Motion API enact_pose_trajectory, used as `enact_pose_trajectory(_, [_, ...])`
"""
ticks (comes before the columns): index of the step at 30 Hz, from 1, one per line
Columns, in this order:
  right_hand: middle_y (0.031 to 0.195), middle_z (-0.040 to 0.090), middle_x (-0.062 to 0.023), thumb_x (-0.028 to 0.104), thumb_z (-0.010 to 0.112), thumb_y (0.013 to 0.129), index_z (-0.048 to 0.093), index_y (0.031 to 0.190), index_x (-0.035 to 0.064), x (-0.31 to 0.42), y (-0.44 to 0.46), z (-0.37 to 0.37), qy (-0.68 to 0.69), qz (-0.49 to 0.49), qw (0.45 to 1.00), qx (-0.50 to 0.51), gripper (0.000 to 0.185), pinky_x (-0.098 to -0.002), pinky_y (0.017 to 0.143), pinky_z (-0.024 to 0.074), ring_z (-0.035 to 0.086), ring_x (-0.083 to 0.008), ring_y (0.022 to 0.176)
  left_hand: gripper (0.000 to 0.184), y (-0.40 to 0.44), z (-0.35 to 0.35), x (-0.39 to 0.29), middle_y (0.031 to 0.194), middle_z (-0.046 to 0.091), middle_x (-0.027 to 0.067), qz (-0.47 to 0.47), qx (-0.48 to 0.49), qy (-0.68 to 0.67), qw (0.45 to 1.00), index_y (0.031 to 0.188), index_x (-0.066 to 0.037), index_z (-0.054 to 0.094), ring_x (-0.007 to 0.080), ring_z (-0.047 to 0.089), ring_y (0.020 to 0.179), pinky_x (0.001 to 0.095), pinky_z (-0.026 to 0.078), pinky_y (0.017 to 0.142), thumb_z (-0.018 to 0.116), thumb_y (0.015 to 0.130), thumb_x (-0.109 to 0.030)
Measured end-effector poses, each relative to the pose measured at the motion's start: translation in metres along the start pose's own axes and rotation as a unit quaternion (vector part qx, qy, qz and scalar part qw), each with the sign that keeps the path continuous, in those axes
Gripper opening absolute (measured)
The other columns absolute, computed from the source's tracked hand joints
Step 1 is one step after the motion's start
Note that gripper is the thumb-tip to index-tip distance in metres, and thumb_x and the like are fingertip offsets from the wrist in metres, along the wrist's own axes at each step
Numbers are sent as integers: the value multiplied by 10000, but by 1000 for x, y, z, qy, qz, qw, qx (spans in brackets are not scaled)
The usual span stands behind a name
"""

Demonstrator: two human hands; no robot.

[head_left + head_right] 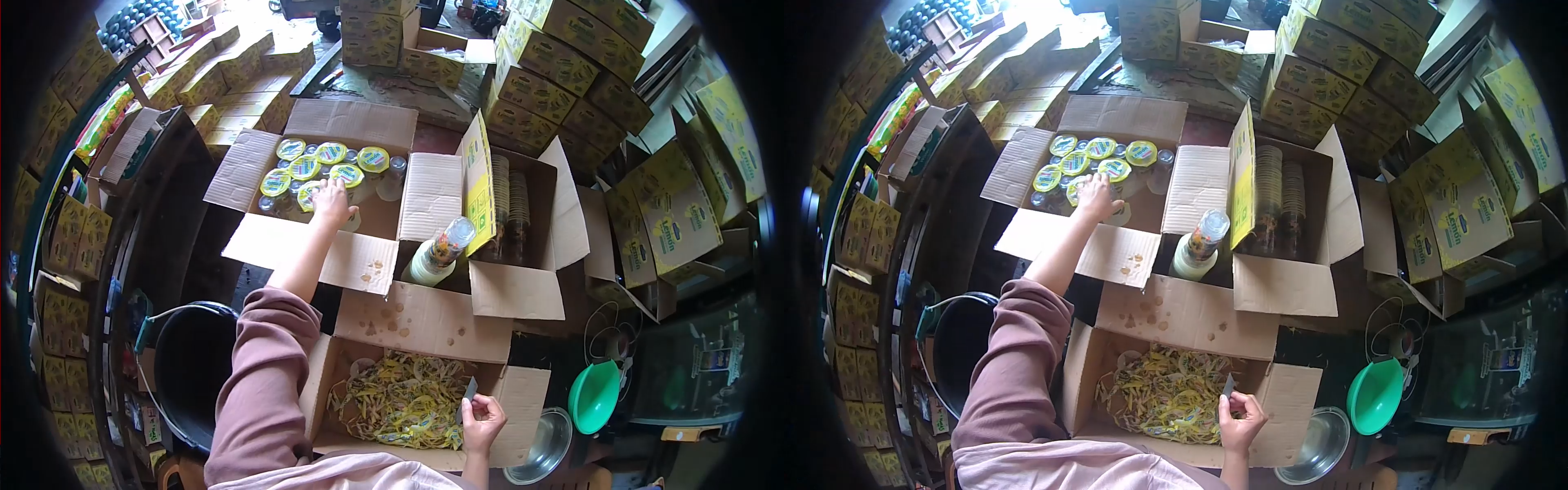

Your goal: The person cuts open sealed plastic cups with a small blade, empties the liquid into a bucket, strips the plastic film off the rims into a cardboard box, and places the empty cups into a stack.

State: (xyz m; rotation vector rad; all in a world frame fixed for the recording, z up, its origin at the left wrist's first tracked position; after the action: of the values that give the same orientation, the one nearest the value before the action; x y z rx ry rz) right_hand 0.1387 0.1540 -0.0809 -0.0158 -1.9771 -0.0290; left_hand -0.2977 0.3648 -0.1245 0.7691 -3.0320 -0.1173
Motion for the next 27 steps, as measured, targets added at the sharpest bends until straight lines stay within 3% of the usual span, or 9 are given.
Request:
enact_pose_trajectory(3, [702,556,-17,-26,670,708,597,766,-11,-8,-1,2,-10,-5,1000,8,94,-195,558,445,528,-67,615,758,-6,-4,-6,1120,500,130,-8,-36,-9,999,1191,-7,425,260,474,1043,395,402,858,769,619,-366])
enact_pose_trajectory(11, [685,564,-19,-24,667,711,598,753,-9,1,2,5,3,4,1000,-5,83,-194,543,438,530,-64,607,630,3,34,-16,1066,531,241,84,120,-92,985,1169,21,415,391,582,916,434,485,772,700,693,-278])
enact_pose_trajectory(16, [678,565,-14,-25,667,709,599,750,-10,1,-1,-3,-13,-27,999,-20,80,-189,528,429,526,-57,594,573,6,-26,-13,1017,561,270,63,43,-257,963,1109,55,408,408,542,980,440,448,834,652,755,-323])
enact_pose_trajectory(18, [677,565,-13,-25,667,708,602,750,-10,0,-5,-5,-9,-28,999,-17,79,-190,525,426,524,-56,590,552,9,-50,-3,959,573,259,40,-3,-287,957,1066,64,409,345,603,885,407,503,714,653,779,-341])
enact_pose_trajectory(21, [655,582,-42,-18,666,697,607,742,-19,14,-9,-8,-12,-53,998,-24,74,-215,526,443,549,-84,568,442,-5,-89,29,882,565,166,-30,-2,-607,794,1033,35,415,135,599,636,258,496,426,616,841,-308])
enact_pose_trajectory(23, [644,588,-57,-12,665,692,608,737,-20,22,-16,-11,3,-66,997,-31,73,-229,528,452,564,-98,557,395,-30,-112,56,1022,536,136,26,-26,-740,672,1098,4,418,167,593,840,318,540,657,590,861,-262])
enact_pose_trajectory(25, [643,586,-53,-8,665,695,609,739,-16,26,-24,-14,9,-84,996,-26,71,-229,529,453,565,-96,558,373,-69,-141,79,1088,514,112,55,44,-875,480,1160,-43,409,198,553,977,376,500,824,565,876,-229])
enact_pose_trajectory(26, [642,585,-52,-6,664,697,610,741,-15,29,-30,-17,12,-91,995,-23,71,-229,530,454,565,-95,559,363,-101,-165,86,1109,508,101,20,129,-939,318,1188,-70,403,214,528,1033,412,466,896,547,885,-209])
enact_pose_trajectory(27, [644,585,-49,0,665,701,611,748,-11,33,-36,-20,3,-104,994,-18,72,-228,534,457,569,-94,561,509,-122,-172,100,1177,477,134,51,151,-949,271,1271,-96,360,267,512,1063,469,410,939,593,823,-155])
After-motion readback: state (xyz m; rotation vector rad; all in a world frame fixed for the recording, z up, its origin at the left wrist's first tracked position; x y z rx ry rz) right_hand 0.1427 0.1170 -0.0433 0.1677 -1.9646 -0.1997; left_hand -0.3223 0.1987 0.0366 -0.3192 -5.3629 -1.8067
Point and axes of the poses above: each hand's wrist, its own y-axis towards the middle knuckle, its own z-axis out of the palm, x = y × z, the point moved 1 cm from there along y, towards the middle knuckle
